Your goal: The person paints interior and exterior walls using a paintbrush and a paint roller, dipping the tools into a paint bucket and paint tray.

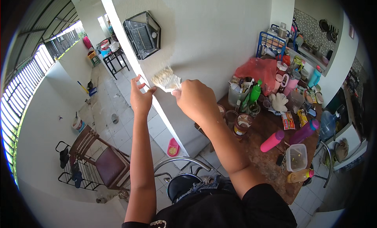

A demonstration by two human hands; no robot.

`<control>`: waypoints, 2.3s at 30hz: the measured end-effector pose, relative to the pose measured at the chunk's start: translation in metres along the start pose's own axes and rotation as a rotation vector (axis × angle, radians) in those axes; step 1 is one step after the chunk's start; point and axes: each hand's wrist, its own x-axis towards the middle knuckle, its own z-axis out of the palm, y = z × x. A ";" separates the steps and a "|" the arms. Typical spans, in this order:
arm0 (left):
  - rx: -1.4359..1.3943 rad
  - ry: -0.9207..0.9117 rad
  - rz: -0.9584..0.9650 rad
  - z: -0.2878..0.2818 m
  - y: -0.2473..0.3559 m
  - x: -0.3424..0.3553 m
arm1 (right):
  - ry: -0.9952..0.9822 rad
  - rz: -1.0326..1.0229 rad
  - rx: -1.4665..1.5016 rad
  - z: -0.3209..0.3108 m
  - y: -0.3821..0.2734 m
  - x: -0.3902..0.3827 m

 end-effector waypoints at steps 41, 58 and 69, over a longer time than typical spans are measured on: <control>-0.030 -0.042 -0.001 0.004 -0.008 0.007 | -0.032 0.011 0.111 0.012 -0.022 0.003; 0.022 -0.004 0.052 0.002 -0.005 0.002 | 0.010 0.031 0.123 0.013 -0.027 -0.002; 0.028 -0.042 0.003 0.002 0.003 0.002 | 0.098 -0.002 0.159 0.034 -0.018 0.002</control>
